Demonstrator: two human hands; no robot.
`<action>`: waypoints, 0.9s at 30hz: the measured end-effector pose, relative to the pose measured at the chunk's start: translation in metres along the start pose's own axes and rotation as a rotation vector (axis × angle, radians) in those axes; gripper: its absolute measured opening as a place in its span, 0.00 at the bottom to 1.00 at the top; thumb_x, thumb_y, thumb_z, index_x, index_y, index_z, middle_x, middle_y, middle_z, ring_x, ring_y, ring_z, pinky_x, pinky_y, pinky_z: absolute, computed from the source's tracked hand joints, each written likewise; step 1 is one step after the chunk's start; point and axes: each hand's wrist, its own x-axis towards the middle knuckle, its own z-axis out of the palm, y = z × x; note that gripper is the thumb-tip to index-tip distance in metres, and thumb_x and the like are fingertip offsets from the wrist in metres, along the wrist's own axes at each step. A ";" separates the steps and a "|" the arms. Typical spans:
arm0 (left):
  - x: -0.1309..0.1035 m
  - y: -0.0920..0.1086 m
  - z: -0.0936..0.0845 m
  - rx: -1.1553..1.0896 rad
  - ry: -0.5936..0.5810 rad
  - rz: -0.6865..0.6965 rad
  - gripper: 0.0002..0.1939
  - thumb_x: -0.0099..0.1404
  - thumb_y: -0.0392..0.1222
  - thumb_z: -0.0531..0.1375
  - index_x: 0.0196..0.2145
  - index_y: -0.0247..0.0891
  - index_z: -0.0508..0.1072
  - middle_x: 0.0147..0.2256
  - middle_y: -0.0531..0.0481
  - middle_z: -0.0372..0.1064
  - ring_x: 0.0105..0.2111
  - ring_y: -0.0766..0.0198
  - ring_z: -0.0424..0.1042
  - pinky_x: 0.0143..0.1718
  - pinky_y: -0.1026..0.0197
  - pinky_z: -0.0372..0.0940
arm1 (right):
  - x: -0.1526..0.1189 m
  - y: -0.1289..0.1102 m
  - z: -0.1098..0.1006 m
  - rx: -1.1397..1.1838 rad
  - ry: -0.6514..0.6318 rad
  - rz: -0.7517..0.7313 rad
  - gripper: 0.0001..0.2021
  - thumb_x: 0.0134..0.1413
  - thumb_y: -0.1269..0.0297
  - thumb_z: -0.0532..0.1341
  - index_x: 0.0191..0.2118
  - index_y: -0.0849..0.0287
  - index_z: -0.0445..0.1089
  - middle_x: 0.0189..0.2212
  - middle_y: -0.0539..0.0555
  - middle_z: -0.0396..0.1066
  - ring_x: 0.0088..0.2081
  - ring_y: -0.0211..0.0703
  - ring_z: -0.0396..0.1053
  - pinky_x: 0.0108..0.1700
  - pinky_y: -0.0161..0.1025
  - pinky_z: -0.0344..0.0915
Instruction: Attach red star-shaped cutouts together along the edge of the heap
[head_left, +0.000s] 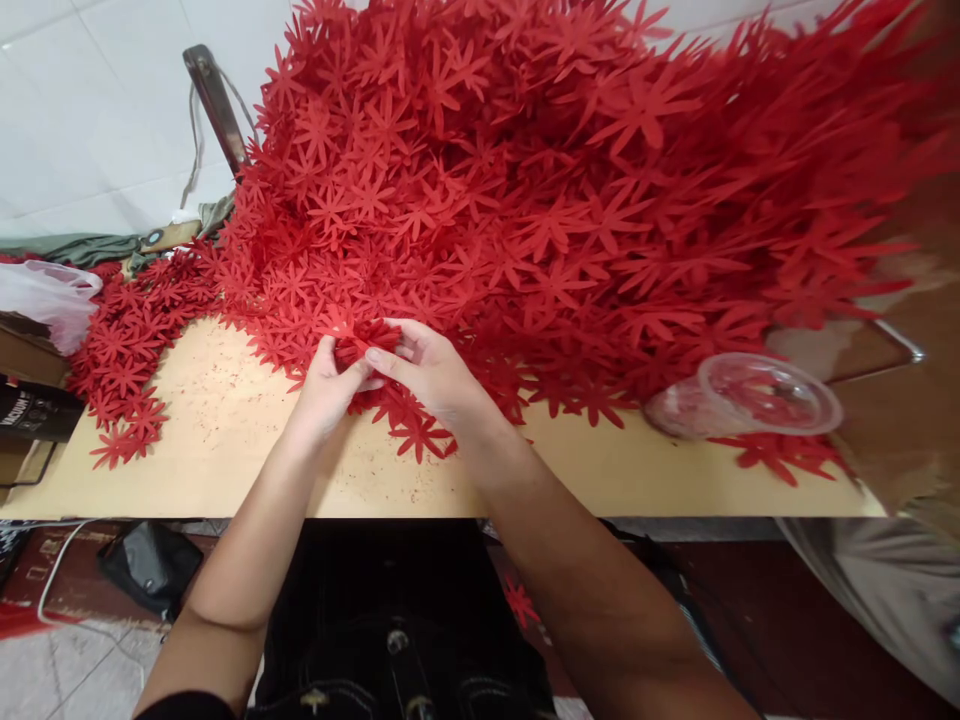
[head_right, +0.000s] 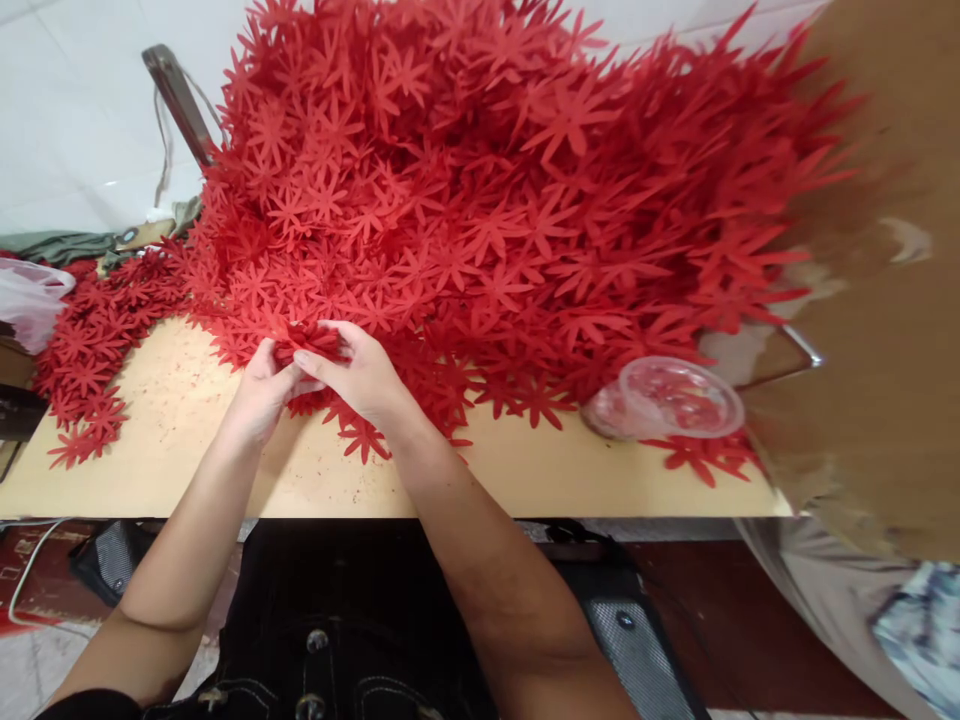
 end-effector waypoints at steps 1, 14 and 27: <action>0.000 0.001 -0.001 0.030 -0.005 0.010 0.22 0.47 0.39 0.69 0.39 0.39 0.66 0.41 0.49 0.73 0.37 0.64 0.73 0.35 0.62 0.71 | 0.001 0.001 0.000 0.013 0.008 0.011 0.21 0.33 0.55 0.72 0.35 0.56 0.69 0.36 0.51 0.76 0.39 0.41 0.74 0.49 0.45 0.71; 0.016 -0.005 -0.010 0.038 0.027 0.121 0.15 0.46 0.39 0.70 0.31 0.38 0.71 0.27 0.57 0.72 0.27 0.72 0.68 0.37 0.65 0.65 | 0.007 0.008 -0.006 -0.080 0.071 -0.048 0.18 0.44 0.52 0.65 0.40 0.54 0.69 0.43 0.53 0.73 0.46 0.41 0.71 0.52 0.46 0.69; 0.014 -0.010 -0.009 0.171 0.058 0.194 0.12 0.47 0.39 0.67 0.25 0.37 0.67 0.23 0.59 0.66 0.23 0.74 0.63 0.30 0.69 0.62 | 0.013 -0.003 -0.003 -0.251 0.070 -0.224 0.13 0.47 0.54 0.64 0.22 0.57 0.67 0.23 0.48 0.64 0.30 0.37 0.66 0.39 0.39 0.67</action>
